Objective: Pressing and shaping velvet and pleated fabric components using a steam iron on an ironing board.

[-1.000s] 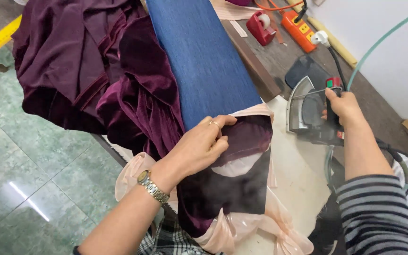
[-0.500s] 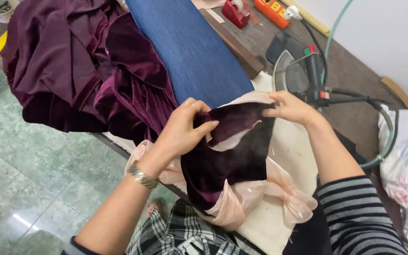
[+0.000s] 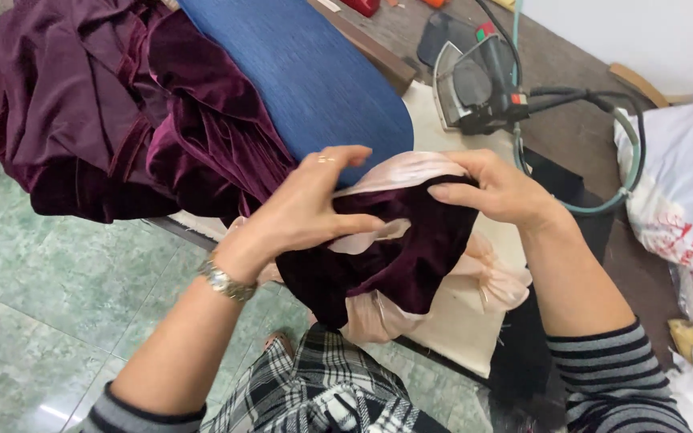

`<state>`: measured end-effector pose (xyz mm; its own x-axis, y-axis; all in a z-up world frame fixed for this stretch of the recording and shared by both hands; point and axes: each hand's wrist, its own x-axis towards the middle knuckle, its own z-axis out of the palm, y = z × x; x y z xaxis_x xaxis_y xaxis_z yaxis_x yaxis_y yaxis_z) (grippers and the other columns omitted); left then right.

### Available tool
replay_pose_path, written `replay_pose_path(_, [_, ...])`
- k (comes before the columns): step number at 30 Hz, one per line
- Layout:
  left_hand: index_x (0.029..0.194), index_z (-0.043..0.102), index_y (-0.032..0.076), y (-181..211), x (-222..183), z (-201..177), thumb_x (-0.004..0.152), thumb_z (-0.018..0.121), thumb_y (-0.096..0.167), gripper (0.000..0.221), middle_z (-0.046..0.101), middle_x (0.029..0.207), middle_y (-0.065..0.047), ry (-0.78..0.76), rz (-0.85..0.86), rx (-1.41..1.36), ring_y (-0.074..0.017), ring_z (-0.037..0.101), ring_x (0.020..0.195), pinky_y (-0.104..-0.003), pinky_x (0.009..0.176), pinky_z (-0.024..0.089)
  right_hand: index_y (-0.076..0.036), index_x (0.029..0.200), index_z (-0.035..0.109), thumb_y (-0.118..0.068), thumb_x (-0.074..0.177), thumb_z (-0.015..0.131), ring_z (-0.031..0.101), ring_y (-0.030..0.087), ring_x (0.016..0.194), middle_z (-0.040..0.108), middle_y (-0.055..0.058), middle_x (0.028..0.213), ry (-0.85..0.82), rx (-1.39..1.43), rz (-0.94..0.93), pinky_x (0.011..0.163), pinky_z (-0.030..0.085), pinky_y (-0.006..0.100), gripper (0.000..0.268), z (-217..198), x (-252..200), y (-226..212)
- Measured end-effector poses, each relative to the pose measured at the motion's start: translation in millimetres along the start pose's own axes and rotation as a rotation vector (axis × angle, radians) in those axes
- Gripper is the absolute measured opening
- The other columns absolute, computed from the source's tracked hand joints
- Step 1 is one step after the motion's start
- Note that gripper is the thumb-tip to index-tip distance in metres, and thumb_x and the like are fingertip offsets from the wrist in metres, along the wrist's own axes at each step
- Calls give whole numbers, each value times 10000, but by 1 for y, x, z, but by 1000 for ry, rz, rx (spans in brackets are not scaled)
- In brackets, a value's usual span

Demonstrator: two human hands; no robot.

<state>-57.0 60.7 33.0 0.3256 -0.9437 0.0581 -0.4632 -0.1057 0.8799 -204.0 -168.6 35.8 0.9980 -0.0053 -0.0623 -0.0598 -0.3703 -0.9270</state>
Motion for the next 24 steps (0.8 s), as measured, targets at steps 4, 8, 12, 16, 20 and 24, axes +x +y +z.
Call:
replay_pose_path(4, [1045, 649, 4, -17, 12, 25, 796, 694, 212, 327, 686, 891, -195, -12, -7, -85, -389, 649, 901, -457, 791, 495, 3, 1051, 692, -75, 881, 648, 585, 88, 800, 708, 61, 871, 13, 30, -54, 740, 533, 294, 192, 12, -4, -17])
replay_pose_path(8, [824, 645, 81, -14, 14, 19, 780, 653, 138, 73, 640, 666, -75, 133, 57, -44, -221, 617, 666, -341, 636, 495, -72, 1049, 622, -212, 835, 723, 574, 86, 794, 660, 26, 832, 163, -86, 48, 719, 497, 265, 275, 27, -20, 18])
replay_pose_path(12, [795, 622, 116, -8, 17, 22, 772, 659, 180, 77, 602, 610, -63, 218, 59, 233, -297, 651, 613, -372, 534, 507, -121, 1311, 437, -388, 681, 835, 569, 326, 1130, 575, 143, 1223, 544, -247, 164, 967, 425, 509, 792, 78, -30, 10])
replay_pose_path(16, [838, 594, 125, 9, 14, 33, 760, 693, 270, 192, 613, 646, -101, 148, 15, 439, -393, 663, 675, -505, 538, 526, -28, 1347, 362, -271, 773, 797, 497, 348, 1237, 514, 212, 1267, 661, -317, -74, 1054, 343, 526, 760, 117, -30, -14])
replay_pose_path(20, [828, 639, 80, 33, 7, 33, 724, 749, 228, 211, 614, 633, -77, 117, 80, 559, -358, 681, 642, -493, 547, 548, -8, 1377, 385, -4, 730, 639, 543, 368, 1190, 560, 186, 1234, 766, -399, -84, 1036, 376, 521, 695, 120, -27, -16])
replay_pose_path(24, [852, 663, 45, 39, 1, 25, 756, 726, 181, 178, 622, 633, -114, 133, 88, 513, -396, 676, 648, -526, 555, 544, -70, 1096, 572, -36, 664, 662, 639, 310, 943, 638, 106, 940, 738, -403, 152, 853, 461, 453, 443, 114, -34, 24])
